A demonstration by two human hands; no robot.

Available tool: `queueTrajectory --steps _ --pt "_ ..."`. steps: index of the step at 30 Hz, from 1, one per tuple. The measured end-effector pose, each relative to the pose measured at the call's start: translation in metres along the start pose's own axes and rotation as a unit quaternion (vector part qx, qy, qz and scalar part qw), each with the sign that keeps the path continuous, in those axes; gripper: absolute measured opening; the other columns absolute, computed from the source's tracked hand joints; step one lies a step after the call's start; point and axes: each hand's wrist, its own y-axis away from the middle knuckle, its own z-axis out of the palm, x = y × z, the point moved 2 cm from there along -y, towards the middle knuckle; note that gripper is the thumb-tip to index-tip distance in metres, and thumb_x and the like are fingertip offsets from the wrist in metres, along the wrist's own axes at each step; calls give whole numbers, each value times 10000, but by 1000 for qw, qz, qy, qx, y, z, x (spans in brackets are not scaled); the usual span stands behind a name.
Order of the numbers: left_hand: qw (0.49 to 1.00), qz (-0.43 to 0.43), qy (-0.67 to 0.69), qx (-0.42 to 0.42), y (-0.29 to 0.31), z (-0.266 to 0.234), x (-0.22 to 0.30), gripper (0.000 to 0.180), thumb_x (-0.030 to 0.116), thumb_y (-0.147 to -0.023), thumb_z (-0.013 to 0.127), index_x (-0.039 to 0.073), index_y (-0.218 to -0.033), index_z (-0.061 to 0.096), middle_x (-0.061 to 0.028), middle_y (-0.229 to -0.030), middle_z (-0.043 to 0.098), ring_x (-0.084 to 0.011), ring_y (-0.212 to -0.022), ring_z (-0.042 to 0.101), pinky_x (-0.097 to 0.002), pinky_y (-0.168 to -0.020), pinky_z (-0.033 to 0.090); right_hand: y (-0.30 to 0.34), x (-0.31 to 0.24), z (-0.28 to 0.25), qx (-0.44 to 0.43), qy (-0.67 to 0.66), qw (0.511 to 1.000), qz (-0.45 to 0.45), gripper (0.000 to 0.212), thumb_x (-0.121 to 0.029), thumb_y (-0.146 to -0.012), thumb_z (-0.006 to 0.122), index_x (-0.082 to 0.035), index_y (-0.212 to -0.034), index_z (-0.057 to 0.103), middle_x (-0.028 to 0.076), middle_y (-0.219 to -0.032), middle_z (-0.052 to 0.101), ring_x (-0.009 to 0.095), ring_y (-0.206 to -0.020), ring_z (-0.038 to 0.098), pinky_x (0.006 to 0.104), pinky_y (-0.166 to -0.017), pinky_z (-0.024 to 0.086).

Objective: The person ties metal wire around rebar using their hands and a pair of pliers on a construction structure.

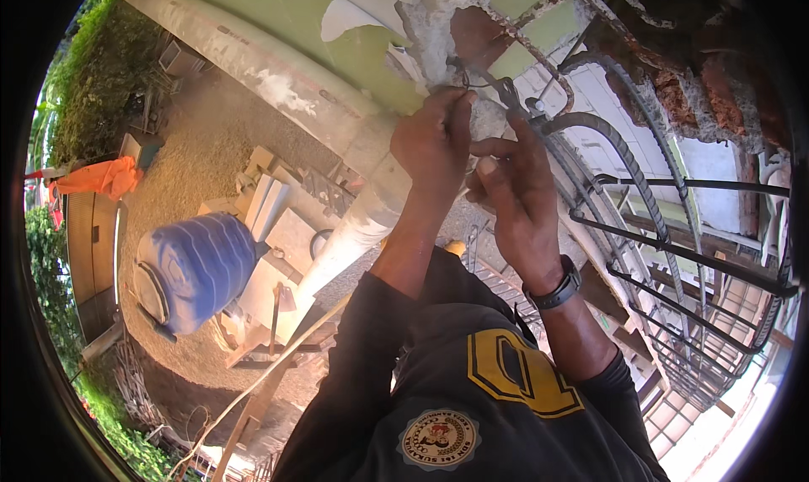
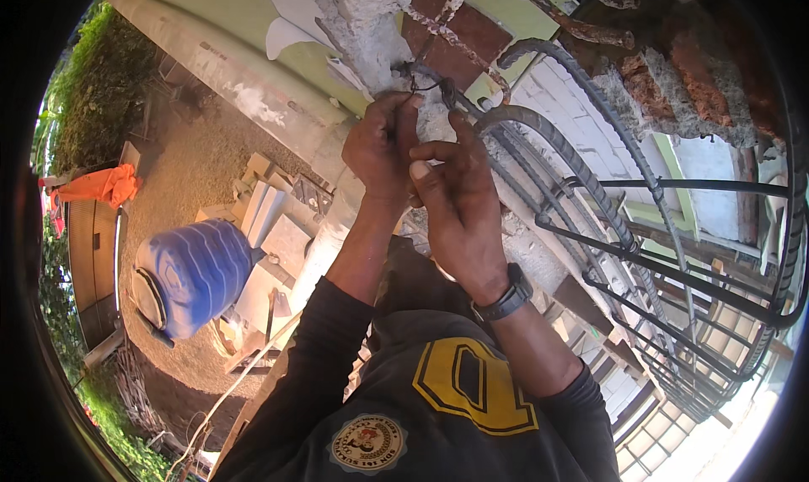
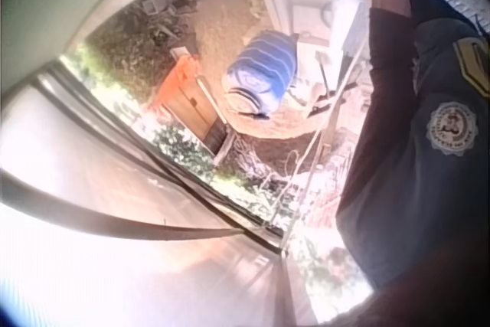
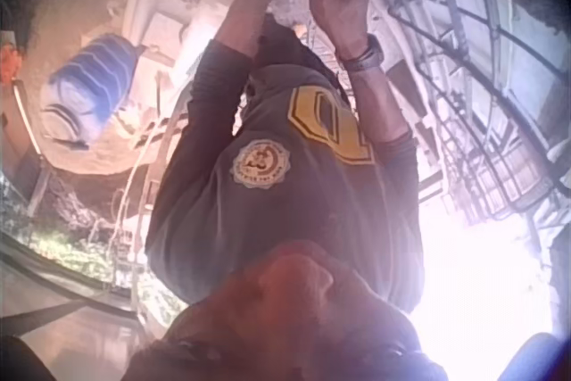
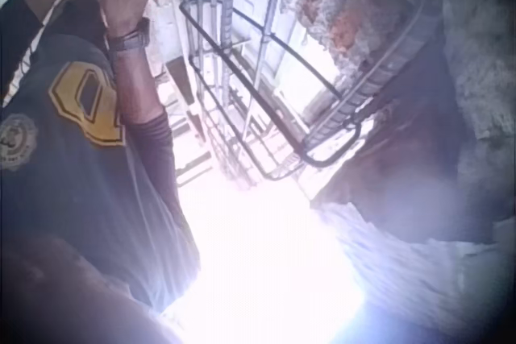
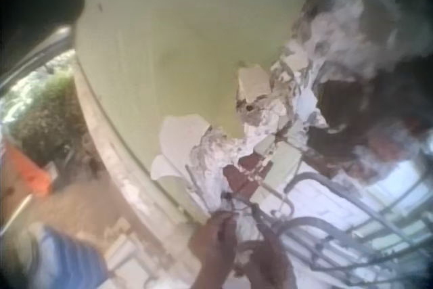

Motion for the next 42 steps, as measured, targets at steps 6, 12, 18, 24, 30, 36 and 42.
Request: queueTrajectory --steps 6,12,18,24,30,36,42 --pt "996 -72 47 -24 3 3 2 74 196 -829 713 159 -893 705 -63 -652 660 -261 -556 646 -363 -514 470 -31 -14 17 50 -198 974 102 770 -116 -929 653 35 -1519 181 85 -1097 604 159 -888 596 320 -724 508" --pt "998 -25 35 -44 2 0 -3 209 251 -822 706 122 -987 697 -35 -754 716 -199 -652 684 -310 -599 502 -28 -7 29 101 -193 974 63 751 -91 -927 635 -8 -1527 190 86 -1077 606 166 -889 605 325 -718 513" --pt "997 -6 49 -52 0 -5 5 212 270 -827 678 136 -990 692 -16 -738 675 -212 -624 616 -348 -660 427 -40 -1 30 108 -120 984 71 448 -90 -917 673 -1 -1309 476 74 -1191 598 125 -726 608 249 -610 506" --pt "996 37 54 -66 -2 -9 5 180 145 -720 678 123 -893 722 -35 -649 635 -242 -579 608 -364 -579 427 -33 21 29 101 46 990 -87 278 -90 -922 675 -26 -1181 596 91 -1206 564 148 -816 597 284 -675 514" --pt "972 43 -56 -225 1 -24 2 251 173 -799 626 129 -1029 717 -42 -763 652 -226 -709 625 -376 -700 423 -15 21 29 82 304 924 -217 302 -56 -914 647 -109 -1210 634 133 -1155 546 266 -931 634 377 -746 533" --pt "892 -270 224 -285 7 -47 -4 269 258 -946 554 91 -1121 669 -63 -859 654 -186 -786 637 -337 -757 492 -13 16 14 39 364 915 -172 363 -11 -885 625 -132 -1227 644 102 -1190 542 283 -941 658 392 -738 556" --pt "722 -510 364 -293 -16 -51 15 385 386 -987 572 34 -1131 628 -16 -882 629 -134 -735 617 -292 -683 506 -12 27 18 -48 393 893 -214 371 13 -896 571 -92 -1249 621 143 -1213 557 290 -953 659 410 -783 550"
